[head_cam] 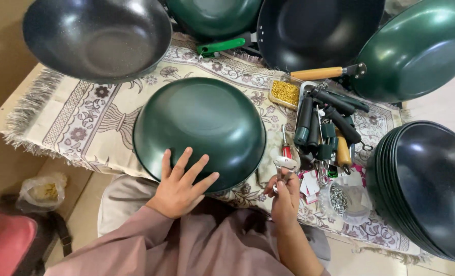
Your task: Assemble handles and brackets onto various pans and woks on a display cloth
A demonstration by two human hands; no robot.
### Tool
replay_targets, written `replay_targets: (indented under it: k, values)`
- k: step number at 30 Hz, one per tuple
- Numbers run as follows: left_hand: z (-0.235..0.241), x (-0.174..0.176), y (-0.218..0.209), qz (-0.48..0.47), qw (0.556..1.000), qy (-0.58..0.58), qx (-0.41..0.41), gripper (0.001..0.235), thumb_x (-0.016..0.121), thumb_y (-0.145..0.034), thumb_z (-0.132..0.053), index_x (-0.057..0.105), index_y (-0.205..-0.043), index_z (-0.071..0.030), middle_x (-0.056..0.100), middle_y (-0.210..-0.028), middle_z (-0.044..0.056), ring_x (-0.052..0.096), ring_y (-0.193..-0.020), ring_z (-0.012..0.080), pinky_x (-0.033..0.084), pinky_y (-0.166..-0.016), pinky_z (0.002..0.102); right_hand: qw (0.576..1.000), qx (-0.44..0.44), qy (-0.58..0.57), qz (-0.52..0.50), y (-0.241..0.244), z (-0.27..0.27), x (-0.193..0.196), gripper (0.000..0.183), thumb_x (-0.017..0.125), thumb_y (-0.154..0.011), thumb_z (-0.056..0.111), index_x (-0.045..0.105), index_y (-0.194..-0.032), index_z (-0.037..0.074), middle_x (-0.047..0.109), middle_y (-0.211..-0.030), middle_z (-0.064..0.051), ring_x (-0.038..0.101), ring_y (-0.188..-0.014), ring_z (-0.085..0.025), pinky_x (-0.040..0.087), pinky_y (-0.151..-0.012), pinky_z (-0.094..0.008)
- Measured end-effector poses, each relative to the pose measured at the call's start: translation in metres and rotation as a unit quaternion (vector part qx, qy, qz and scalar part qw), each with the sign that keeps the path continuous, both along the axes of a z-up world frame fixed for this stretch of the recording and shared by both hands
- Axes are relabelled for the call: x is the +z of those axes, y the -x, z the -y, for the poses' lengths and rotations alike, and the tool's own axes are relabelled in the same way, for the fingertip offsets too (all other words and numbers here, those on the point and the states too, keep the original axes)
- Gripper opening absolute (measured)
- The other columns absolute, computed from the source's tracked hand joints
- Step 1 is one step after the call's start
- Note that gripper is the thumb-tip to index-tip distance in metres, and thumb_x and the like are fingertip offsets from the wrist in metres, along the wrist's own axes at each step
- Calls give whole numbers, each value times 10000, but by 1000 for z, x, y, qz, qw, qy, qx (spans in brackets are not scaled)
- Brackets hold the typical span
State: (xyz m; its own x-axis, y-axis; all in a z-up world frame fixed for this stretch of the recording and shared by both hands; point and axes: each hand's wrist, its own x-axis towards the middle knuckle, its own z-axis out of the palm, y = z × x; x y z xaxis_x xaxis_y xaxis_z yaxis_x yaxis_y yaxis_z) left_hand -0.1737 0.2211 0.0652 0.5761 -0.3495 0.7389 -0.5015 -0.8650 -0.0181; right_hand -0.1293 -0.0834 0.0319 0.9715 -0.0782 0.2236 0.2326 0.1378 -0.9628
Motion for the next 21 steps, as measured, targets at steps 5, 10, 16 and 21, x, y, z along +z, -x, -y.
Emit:
replay_targets:
  k: [5,10,16,21]
  values:
    - [15,41,-20,-61,996,-11,-56,766,855,-643,-231,613,-1369,-250,535,-1503,109,416,-1425,477,214,-1139,752,985,32,166,19,17,17,28,493,468,-998,104,372,-1452,-63,601,-1003,-132,599,-807,-218,509,-770,-369]
    - [27,64,-29,-48,997,11,-64,717,904,-658,-270,638,-1323,-220,575,-1466,101,471,-1409,447,248,-1156,702,887,2,397,237,23,17,84,320,572,-997,123,609,-1261,-55,649,-1071,-161,665,-950,-260,558,-890,-373]
    - [32,69,-31,-45,997,28,-59,647,872,-659,-224,668,-1272,-202,592,-1449,96,496,-1393,438,282,-1163,664,820,-31,449,353,13,3,86,115,630,-946,28,678,-1048,7,604,-979,-146,605,-842,-292,548,-772,-378]
    - [34,68,-29,-51,996,40,-57,592,784,-665,-152,665,-1244,-190,599,-1445,92,490,-1400,436,270,-1171,651,768,-96,479,414,15,-26,100,77,696,-899,5,714,-962,45,601,-900,-134,568,-728,-293,505,-668,-382]
